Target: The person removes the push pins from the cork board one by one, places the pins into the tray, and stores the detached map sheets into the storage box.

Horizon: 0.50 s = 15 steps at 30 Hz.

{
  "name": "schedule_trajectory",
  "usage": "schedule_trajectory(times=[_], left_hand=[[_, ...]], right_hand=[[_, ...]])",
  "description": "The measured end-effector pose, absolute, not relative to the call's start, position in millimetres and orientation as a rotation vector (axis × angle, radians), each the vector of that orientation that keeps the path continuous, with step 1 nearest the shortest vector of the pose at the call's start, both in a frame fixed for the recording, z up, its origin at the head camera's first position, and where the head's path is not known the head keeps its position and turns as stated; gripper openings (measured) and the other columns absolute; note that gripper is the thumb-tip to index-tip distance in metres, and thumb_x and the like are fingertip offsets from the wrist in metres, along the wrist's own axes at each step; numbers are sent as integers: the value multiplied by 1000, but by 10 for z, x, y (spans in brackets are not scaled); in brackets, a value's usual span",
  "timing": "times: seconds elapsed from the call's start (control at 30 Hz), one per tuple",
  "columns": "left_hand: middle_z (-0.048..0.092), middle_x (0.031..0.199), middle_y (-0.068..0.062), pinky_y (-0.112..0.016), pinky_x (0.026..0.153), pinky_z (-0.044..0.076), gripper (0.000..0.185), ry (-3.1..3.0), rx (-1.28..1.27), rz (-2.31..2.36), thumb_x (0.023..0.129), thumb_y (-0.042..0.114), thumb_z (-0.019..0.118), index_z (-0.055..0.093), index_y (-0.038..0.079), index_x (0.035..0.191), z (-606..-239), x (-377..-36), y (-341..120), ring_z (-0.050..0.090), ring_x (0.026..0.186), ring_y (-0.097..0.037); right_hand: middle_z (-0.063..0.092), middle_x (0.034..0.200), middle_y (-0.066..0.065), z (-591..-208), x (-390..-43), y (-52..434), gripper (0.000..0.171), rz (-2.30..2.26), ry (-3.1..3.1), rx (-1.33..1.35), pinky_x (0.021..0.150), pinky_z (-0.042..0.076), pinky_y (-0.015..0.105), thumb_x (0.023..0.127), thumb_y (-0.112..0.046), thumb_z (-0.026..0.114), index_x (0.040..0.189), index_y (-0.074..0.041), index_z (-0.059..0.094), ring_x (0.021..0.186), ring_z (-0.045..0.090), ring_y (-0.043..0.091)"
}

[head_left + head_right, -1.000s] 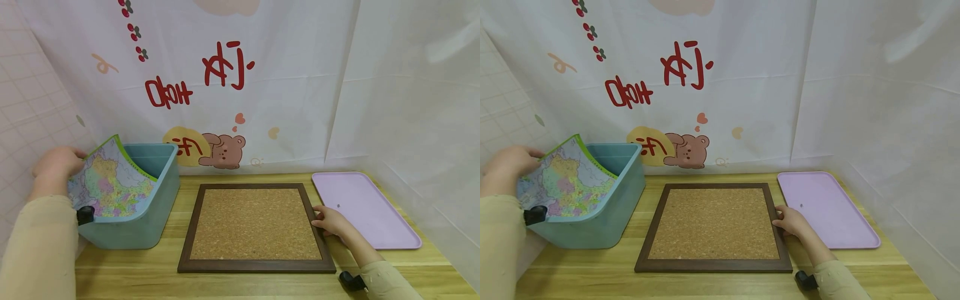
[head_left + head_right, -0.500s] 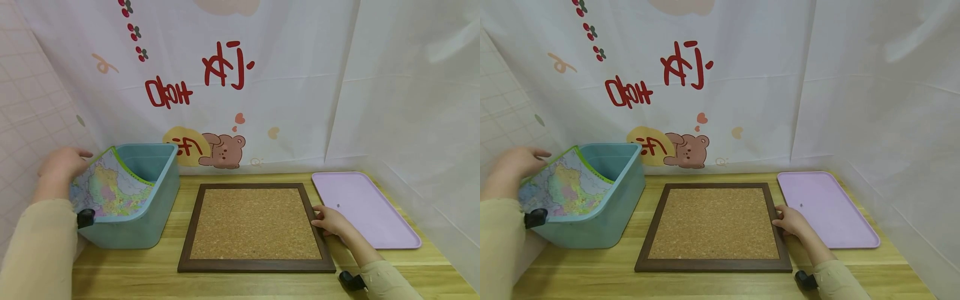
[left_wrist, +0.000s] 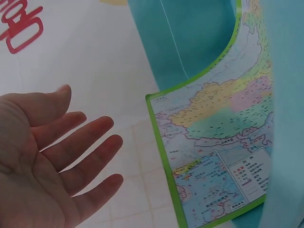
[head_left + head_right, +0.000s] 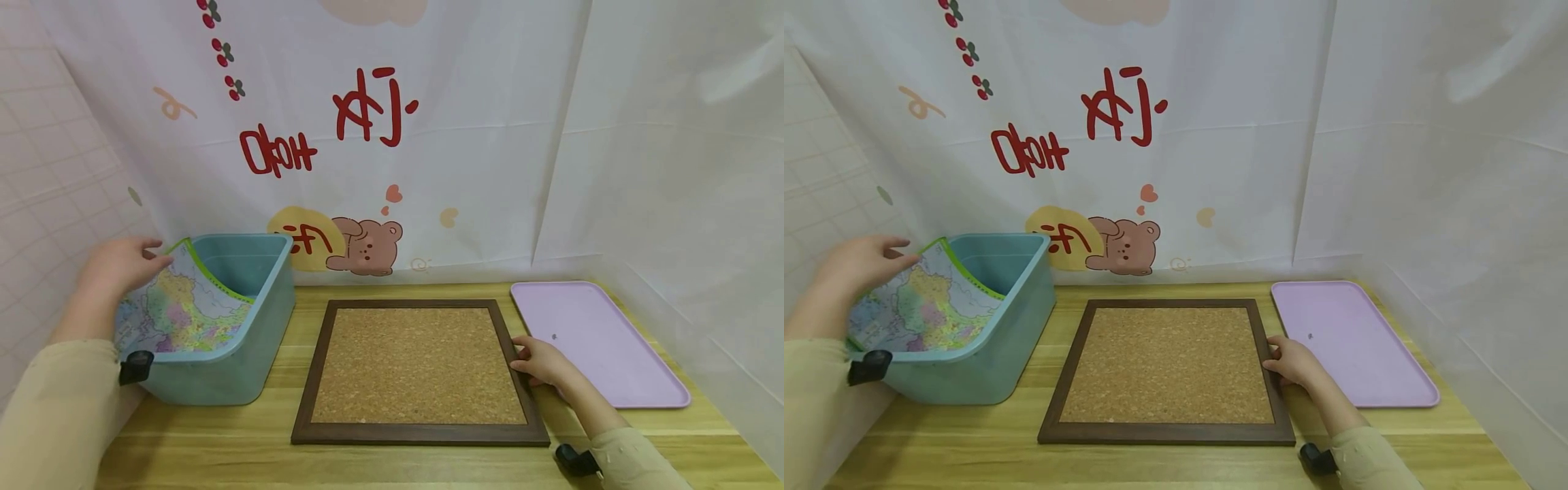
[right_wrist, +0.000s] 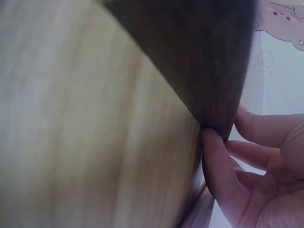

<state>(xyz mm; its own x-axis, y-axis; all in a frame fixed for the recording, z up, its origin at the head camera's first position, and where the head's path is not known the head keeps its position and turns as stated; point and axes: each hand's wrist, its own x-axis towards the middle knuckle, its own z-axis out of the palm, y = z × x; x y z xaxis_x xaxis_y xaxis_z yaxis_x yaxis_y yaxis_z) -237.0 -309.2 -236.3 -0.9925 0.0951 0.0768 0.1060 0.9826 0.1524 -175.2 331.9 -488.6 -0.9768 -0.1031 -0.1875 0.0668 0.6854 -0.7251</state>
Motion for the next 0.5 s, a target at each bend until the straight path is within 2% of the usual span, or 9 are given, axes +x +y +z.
schedule_trajectory(times=[0.3, 0.5], left_hand=[[44, 133, -41, -70, 93, 35, 69, -3060, -188, -334, 105, 39, 41, 28, -14, 146, -2335, -2309, -2903, 37, 119, -61], [38, 140, -40, -71, 93, 35, 71, -3014, -226, -440, 105, 42, 42, 24, -11, 150, -2399, -2259, -2738, 39, 123, -59]], right_hand=[[61, 109, 26, -4814, -1714, 3317, 58, -1143, 2707, -63, 62, 58, 39, 94, -6, 66, 140, 16, 39, 90, 65, 34], [68, 102, 20, -4716, -1700, 3306, 55, -952, 2903, -213, 77, 52, 51, 94, -15, 67, 136, 15, 46, 91, 66, 35]])
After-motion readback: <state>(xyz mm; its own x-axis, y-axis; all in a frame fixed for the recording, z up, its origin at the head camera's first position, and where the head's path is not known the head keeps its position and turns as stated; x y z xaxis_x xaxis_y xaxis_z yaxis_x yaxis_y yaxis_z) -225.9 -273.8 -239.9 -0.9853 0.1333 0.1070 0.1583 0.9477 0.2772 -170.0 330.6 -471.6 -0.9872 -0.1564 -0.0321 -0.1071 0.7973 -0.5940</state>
